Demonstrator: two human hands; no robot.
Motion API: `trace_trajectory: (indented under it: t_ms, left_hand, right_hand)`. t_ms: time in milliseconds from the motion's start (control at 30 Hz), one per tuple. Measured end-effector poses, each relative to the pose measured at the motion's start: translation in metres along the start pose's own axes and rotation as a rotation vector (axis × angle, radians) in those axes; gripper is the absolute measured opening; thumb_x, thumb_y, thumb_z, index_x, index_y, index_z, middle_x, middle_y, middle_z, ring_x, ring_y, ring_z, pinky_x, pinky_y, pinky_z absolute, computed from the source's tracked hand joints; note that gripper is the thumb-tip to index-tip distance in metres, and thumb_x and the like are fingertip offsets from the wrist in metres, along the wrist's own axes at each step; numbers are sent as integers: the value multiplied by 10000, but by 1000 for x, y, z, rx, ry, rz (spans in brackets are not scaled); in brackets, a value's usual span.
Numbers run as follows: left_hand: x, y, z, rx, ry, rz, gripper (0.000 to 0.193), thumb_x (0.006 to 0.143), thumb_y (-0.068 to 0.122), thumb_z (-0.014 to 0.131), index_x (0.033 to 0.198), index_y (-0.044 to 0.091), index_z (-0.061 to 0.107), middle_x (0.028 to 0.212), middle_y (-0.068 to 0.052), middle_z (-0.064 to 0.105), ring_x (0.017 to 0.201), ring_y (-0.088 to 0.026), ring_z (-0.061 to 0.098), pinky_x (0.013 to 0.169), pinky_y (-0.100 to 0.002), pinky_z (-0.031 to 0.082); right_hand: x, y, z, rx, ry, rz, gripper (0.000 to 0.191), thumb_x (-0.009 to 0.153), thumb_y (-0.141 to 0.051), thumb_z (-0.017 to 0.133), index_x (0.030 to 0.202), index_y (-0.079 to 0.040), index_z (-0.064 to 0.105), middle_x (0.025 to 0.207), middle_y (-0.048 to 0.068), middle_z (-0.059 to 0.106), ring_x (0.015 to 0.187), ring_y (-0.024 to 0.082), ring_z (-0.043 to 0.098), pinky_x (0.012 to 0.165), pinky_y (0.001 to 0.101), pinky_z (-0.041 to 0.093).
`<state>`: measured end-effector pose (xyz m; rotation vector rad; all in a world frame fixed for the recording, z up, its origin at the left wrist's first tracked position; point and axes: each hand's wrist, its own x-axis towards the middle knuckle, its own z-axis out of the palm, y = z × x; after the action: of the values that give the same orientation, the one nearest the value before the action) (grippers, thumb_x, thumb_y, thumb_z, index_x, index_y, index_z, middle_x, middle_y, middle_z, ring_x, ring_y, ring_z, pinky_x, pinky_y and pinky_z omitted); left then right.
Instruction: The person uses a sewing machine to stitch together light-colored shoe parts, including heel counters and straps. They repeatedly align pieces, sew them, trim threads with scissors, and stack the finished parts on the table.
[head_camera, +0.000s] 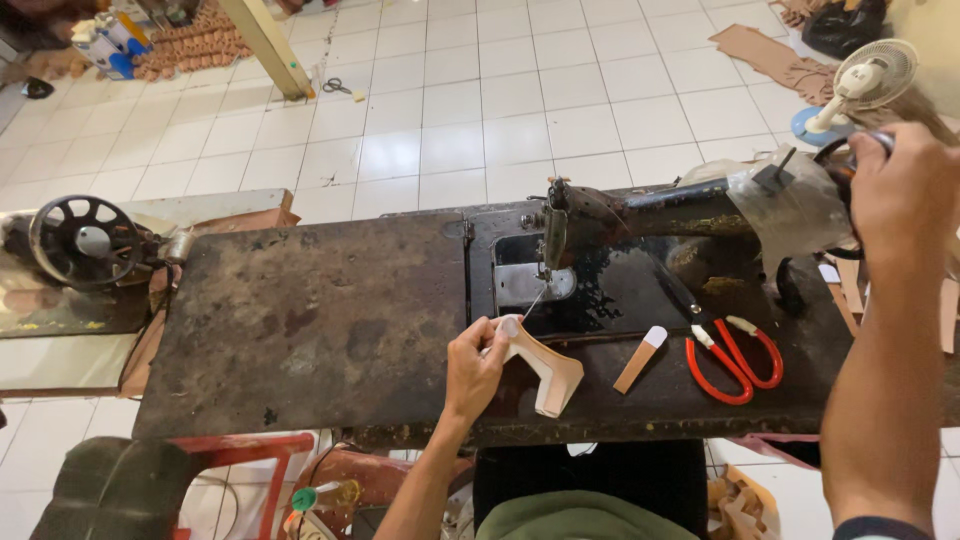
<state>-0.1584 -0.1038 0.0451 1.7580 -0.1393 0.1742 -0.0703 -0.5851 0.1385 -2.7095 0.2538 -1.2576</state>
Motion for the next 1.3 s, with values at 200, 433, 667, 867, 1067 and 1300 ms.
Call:
trace_trajectory:
  t_ms: [200, 433, 667, 867, 1067, 1300]
  left_hand:
    - [2, -8, 2, -39, 60, 61, 348, 957, 84, 615, 698, -1, 398, 1097, -121, 819, 682, -35, 514, 566, -264, 458]
    - [2, -3, 3, -79, 158, -62, 156, 937, 123, 655, 963, -1, 564, 981, -171, 784, 902, -125, 713, 780, -280, 589]
    - [12, 0, -1, -43, 73, -50, 331, 968, 169, 698, 1255, 7, 671, 1147, -135, 770, 1055, -187, 736, 909, -304, 577]
    - [44, -5, -7, 88, 144, -35, 257, 935, 144, 712, 1145, -5, 726, 1020, -126, 799, 931, -185, 761, 846, -306, 607]
    - [62, -16, -1, 157, 160, 117, 236, 940, 58, 660, 1159, -24, 692, 1037, -154, 777, 956, -207, 771, 847, -316, 611]
    - [56, -30, 5, 459, 231, 327, 237, 936, 56, 671, 1156, -32, 692, 1177, -184, 710, 1106, -293, 682, 972, -412, 522]
  right_hand:
    - [-48, -22, -26, 196, 98, 189, 319, 1161, -231, 629, 1297, 56, 656, 929, 195, 697, 871, 364, 711, 867, 456, 538]
    - [-75, -107, -95, 198, 277, -187, 188, 1074, -5, 706, 1236, 22, 615, 1181, 198, 708, 1097, 354, 675, 977, 419, 533]
    - [-195, -171, -63, 139, -1004, -100, 592, 904, -486, 697, 1444, -308, 532, 1092, 11, 730, 887, 227, 752, 768, 355, 601]
    - [-211, -151, -51, 232, -1045, 2, 506, 837, -497, 761, 1249, -226, 646, 1092, 65, 620, 864, 221, 715, 794, 377, 584]
    - [-199, -141, -51, 363, -1093, 71, 445, 866, -303, 747, 1224, -120, 557, 925, 31, 673, 787, 202, 741, 761, 368, 607]
    - [-198, -147, -36, 486, -933, -33, 341, 833, -149, 726, 1169, -141, 665, 870, 92, 698, 719, 214, 681, 702, 356, 564]
